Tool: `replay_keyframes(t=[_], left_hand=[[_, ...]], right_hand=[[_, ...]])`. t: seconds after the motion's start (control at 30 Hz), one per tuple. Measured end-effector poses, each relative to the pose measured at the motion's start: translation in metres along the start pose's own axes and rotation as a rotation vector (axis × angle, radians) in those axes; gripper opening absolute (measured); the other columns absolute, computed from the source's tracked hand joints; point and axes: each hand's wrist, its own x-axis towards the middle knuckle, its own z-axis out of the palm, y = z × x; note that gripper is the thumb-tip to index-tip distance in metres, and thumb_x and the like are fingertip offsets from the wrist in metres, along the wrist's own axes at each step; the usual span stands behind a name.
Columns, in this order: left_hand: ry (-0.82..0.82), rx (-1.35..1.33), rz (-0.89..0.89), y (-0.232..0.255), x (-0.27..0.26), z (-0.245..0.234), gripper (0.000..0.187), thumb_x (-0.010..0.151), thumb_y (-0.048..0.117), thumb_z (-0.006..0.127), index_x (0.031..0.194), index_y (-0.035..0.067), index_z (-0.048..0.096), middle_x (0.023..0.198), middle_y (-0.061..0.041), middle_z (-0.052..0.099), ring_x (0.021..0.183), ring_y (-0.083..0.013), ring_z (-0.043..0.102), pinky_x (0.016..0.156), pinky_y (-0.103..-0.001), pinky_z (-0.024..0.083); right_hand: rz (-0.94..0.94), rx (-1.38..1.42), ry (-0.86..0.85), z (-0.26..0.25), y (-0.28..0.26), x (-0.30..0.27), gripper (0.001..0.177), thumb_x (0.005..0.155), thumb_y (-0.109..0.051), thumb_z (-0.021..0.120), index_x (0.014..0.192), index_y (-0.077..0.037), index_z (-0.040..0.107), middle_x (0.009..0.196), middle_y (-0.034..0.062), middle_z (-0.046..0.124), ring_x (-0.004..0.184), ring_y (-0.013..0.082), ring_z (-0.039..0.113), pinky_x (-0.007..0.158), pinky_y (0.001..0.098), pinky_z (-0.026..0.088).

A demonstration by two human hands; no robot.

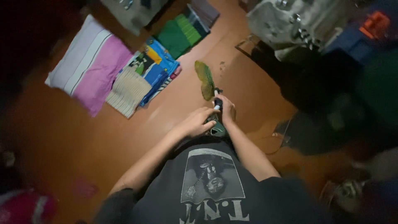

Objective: The person is assembling a broom by connecting the handle segments and attaching the brush head.

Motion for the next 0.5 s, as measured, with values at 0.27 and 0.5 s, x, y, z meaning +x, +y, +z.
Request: replay_keyframes(t=[0.27,0.5], left_hand=[[-0.386,0.038,0.105,0.052,0.082,0.037,0.046,0.091,0.027,0.061,0.134,0.011,0.063,0.123,-0.021,0.062,0.118,-0.0412,0.060,0.101,-0.049,0.047],[-0.483,0.001,0.264,0.015,0.120,0.091,0.057,0.089,0.024,0.064,0.140,0.001,0.054,0.141,-0.026,0.056,0.128,-0.0451,0.055,0.107,-0.048,0.045]], right_hand=[[0.111,-0.012,0.403,-0.064,0.060,-0.048,0.027,0.094,-0.024,0.073,0.116,-0.009,0.067,0.107,0.0169,0.072,0.098,0.0395,0.067,0.080,0.0488,0.052],[0.185,-0.088,0.578,-0.098,0.076,-0.078,0.020,0.095,-0.017,0.072,0.112,-0.009,0.064,0.104,0.0156,0.069,0.098,0.0393,0.065,0.084,0.0497,0.051]])
